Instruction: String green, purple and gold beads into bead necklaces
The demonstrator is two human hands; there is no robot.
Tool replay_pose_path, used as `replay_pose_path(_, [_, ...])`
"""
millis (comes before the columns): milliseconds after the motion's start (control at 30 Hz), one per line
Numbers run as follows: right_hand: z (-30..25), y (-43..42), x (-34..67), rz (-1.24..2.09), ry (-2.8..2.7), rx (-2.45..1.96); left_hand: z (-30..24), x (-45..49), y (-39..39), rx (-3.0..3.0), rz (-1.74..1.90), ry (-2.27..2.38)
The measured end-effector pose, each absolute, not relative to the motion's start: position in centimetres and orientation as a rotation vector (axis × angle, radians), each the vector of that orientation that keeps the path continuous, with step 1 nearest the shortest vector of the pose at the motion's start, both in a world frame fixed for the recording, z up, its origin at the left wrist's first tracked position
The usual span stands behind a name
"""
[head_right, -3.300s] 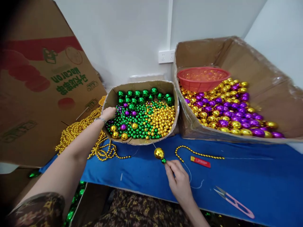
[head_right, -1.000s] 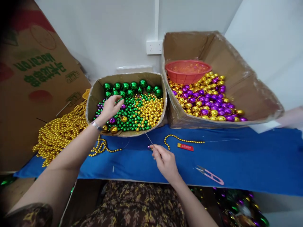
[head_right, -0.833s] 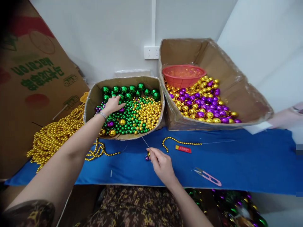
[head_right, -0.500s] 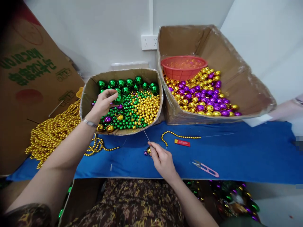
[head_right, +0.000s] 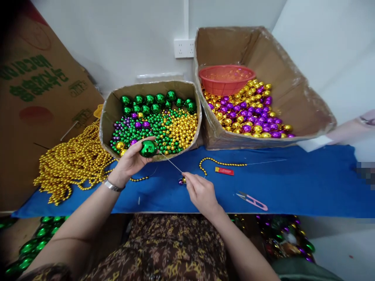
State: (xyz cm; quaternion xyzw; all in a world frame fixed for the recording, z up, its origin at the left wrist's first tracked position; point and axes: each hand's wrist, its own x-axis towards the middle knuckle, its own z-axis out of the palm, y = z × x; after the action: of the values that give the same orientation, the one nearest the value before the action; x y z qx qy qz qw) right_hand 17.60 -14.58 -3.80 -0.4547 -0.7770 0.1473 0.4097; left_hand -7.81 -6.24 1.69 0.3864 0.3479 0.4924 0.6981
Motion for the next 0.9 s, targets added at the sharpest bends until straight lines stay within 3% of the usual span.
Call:
replay_pose_path(467, [-4.8,-14.3,18.2,0.099,-2.149,-1.216,2.1,-6.7,-7.6,1.310,1.118,0.948])
replay_pose_path(733, [-4.8,-14.3,17.7,0.450,-1.997,-1.071,0.4,-4.8,-9.2,1.284,1.057,0.851])
replay_pose_path(900, [-5.5,-14.5,17.8,0.349,-2.021,-1.124,-0.7,-4.7,-9.6,1.170,1.104,0.828])
